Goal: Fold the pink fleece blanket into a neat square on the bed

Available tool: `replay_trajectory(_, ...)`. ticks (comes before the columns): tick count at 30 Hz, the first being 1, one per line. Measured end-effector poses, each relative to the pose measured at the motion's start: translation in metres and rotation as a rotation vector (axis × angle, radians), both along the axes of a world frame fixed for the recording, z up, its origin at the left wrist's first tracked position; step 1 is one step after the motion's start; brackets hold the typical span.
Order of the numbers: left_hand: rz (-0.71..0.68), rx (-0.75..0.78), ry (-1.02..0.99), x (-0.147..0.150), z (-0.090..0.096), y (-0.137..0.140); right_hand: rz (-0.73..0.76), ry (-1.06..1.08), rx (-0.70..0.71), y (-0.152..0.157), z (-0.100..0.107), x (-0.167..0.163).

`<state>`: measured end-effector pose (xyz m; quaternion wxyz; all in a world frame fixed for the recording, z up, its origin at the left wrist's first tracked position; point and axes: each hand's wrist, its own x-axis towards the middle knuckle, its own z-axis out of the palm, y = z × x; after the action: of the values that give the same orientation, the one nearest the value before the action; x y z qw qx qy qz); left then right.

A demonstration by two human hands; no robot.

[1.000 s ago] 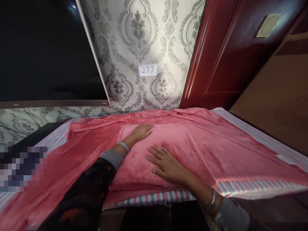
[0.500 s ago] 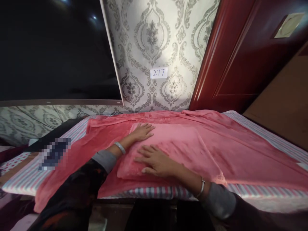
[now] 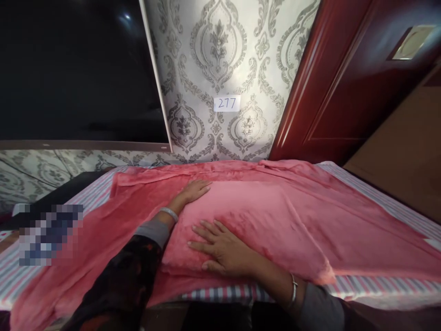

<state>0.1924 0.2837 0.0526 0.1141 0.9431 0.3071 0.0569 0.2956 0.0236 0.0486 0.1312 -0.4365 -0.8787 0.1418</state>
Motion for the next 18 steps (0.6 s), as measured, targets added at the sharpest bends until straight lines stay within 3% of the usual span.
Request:
replay_trajectory(5, 0.073, 0.117, 0.055, 0.002, 0.005, -0.005, -0.027, -0.022, 0.05, 0.001, 0.004, -0.005)
replay_trajectory(10, 0.048, 0.225, 0.055, 0.001, 0.028, -0.017, -0.075, -0.03, 0.066, -0.01, 0.024, -0.001)
replay_trajectory(14, -0.031, 0.261, 0.058, 0.018, 0.044, -0.031, -0.199, 0.036, 0.095, -0.041, 0.035, 0.033)
replay_trajectory(18, -0.208, 0.228, 0.063, 0.067, 0.051, -0.06, -0.356, 0.043, 0.082, -0.073, 0.032, 0.082)
